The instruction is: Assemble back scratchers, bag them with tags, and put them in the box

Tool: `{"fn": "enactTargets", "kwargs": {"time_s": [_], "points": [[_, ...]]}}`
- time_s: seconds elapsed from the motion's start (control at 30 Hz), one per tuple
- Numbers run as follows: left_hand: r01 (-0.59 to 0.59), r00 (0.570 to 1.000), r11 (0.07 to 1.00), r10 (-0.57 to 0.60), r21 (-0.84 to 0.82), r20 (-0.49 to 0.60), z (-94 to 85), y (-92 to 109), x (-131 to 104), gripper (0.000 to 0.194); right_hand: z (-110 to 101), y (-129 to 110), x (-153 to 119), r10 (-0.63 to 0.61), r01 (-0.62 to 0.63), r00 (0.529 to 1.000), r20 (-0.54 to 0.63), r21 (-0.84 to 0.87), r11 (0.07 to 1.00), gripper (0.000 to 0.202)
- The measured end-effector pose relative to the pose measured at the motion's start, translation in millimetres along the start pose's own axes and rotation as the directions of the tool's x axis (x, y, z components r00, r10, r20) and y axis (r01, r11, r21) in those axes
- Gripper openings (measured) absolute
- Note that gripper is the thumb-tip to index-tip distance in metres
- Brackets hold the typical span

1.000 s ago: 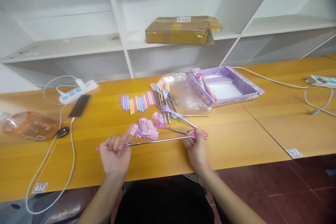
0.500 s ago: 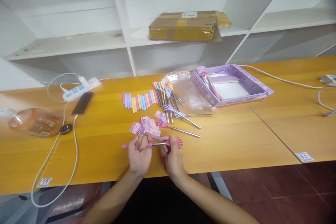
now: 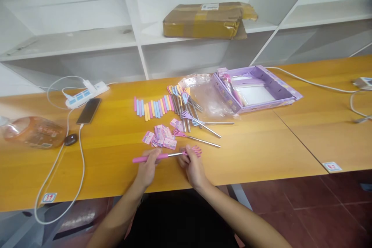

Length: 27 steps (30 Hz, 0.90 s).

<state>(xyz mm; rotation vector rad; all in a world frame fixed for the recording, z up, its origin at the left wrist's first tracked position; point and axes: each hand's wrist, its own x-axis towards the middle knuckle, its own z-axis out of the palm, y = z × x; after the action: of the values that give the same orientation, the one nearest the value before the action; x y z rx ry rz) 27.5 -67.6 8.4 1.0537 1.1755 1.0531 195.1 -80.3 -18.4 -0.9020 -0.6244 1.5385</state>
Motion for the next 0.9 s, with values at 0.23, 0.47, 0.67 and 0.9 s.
{"fn": "enactTargets", "kwargs": {"time_s": [0.23,0.47,0.67,0.9], "points": [[0.038,0.999,0.999,-0.037,0.019,-0.028,-18.0,11,3,0.048,-1,-18,2,-0.009,0.009,1.000,-0.010,-0.021,1.000,0.069],[-0.091,0.902,0.982,0.011,-0.165,-0.431,-117.1,70,-2,0.045,-104,-120,15,-0.225,0.245,0.925,-0.307,0.026,0.969,0.061],[-0.024,0.853,0.965,-0.116,-0.260,-0.510,-152.3,91,-12,0.041,-172,-172,12,-0.316,0.336,0.833,-0.454,-0.037,0.941,0.046],[-0.096,0.900,0.965,-0.020,-0.244,-0.435,-155.4,73,-9,0.050,-172,-158,6,-0.267,0.319,0.851,-0.452,0.040,0.947,0.045]]}}
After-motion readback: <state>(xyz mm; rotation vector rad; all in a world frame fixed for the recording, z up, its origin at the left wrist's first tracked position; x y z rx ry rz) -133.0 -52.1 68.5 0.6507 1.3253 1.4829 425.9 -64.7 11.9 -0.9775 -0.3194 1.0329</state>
